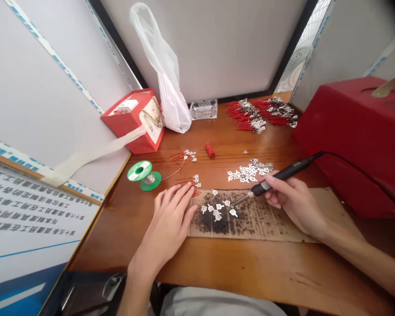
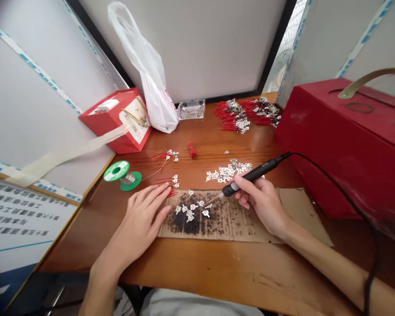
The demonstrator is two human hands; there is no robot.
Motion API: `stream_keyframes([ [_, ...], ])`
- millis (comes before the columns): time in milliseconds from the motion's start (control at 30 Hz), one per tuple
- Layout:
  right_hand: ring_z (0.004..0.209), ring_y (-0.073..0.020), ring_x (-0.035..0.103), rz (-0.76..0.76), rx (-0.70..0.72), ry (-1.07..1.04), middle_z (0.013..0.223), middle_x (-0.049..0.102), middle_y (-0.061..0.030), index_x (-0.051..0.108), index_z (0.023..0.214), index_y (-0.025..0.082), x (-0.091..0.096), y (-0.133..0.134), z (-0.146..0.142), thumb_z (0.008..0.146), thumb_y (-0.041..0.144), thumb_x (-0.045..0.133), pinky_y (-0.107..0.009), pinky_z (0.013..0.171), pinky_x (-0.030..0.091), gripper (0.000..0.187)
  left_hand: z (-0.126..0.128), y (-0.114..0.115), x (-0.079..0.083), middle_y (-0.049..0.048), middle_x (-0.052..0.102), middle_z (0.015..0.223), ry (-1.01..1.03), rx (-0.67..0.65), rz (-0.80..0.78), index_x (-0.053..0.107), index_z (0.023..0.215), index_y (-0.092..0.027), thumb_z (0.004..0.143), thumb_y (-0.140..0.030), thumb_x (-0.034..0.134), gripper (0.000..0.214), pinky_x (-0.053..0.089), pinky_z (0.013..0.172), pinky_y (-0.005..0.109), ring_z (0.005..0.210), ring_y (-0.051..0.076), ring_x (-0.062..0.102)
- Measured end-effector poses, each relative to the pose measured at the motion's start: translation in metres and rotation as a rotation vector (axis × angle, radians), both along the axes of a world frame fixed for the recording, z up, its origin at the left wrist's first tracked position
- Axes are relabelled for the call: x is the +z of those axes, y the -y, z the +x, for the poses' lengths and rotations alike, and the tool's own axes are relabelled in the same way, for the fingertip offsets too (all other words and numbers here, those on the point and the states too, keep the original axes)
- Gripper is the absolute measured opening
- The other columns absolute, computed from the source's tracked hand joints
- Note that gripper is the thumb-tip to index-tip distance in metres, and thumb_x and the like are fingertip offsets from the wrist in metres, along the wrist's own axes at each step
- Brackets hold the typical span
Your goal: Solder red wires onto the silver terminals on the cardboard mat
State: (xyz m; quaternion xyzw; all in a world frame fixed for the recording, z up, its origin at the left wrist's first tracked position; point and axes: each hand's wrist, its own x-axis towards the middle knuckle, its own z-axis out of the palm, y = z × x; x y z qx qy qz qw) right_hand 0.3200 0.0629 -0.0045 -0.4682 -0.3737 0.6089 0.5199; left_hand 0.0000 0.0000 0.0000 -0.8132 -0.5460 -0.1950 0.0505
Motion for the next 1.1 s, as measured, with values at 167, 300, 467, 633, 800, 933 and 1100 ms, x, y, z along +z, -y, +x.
stream_keyframes([
  [167,0.059,-0.012,0.052,-0.042,-0.011,0.017,0.07,0.067,-0.0067,0.086,0.082,0.018,-0.002,0.001,0.001,0.061,0.071,0.107,-0.024,0.047,0.035,0.061,0.0,0.021,-0.002,0.0047,0.078,0.147,0.002,0.005,0.059,0.068,0.145,-0.026,0.118,-0.021,0.056,0.03,0.019,0.136,0.058,0.133,0.024,0.073],
  [300,0.059,-0.0128,0.051,-0.053,-0.02,0.027,0.07,0.068,-0.0072,0.086,0.081,0.019,0.001,0.001,-0.001,0.059,0.071,0.107,-0.025,0.046,0.034,0.06,0.003,0.03,0.003,0.0055,0.08,0.145,0.003,0.016,0.119,0.068,0.141,-0.024,0.115,-0.015,0.058,0.03,0.019,0.137,0.053,0.128,0.023,0.078],
  [467,0.056,-0.013,0.051,-0.062,-0.083,0.04,0.067,0.066,-0.0064,0.086,0.078,0.021,0.006,0.002,-0.003,0.05,0.071,0.11,-0.025,0.045,0.033,0.062,0.004,0.039,0.007,0.0021,0.084,0.131,0.014,-0.016,0.151,0.067,0.136,-0.024,0.114,-0.009,0.056,0.028,0.022,0.137,0.048,0.116,0.018,0.08],
  [633,0.054,-0.0119,0.051,-0.08,-0.121,0.046,0.064,0.063,-0.0052,0.086,0.077,0.021,0.009,0.005,-0.005,0.048,0.07,0.111,-0.025,0.044,0.035,0.062,-0.001,0.044,0.005,-0.0008,0.085,0.124,0.054,-0.045,0.138,0.067,0.133,-0.025,0.112,-0.002,0.058,0.033,0.029,0.132,0.045,0.111,0.015,0.079],
  [800,0.054,-0.0117,0.051,-0.08,-0.141,0.046,0.065,0.064,-0.0056,0.085,0.075,0.021,0.009,0.007,-0.004,0.045,0.069,0.112,-0.024,0.043,0.033,0.063,-0.005,0.03,0.002,-0.0015,0.083,0.123,0.141,-0.068,0.111,0.067,0.133,-0.026,0.111,-0.003,0.061,0.033,0.043,0.124,0.041,0.112,0.015,0.077],
  [933,0.056,-0.0114,0.051,-0.069,-0.126,0.025,0.066,0.062,-0.0045,0.085,0.077,0.02,0.01,0.004,-0.003,0.051,0.068,0.111,-0.024,0.045,0.034,0.06,-0.007,0.017,0.004,-0.0008,0.081,0.126,0.161,-0.12,0.099,0.069,0.13,-0.025,0.11,-0.005,0.064,0.029,0.049,0.12,0.04,0.116,0.016,0.075],
  [1100,0.056,-0.0111,0.048,-0.068,-0.069,-0.015,0.065,0.062,-0.0039,0.086,0.081,0.018,0.013,0.0,-0.001,0.056,0.064,0.111,-0.024,0.046,0.034,0.058,0.008,0.018,0.01,0.0025,0.076,0.12,0.222,-0.097,0.13,0.07,0.129,-0.024,0.11,-0.006,0.068,0.026,0.052,0.107,0.035,0.115,0.017,0.068],
])
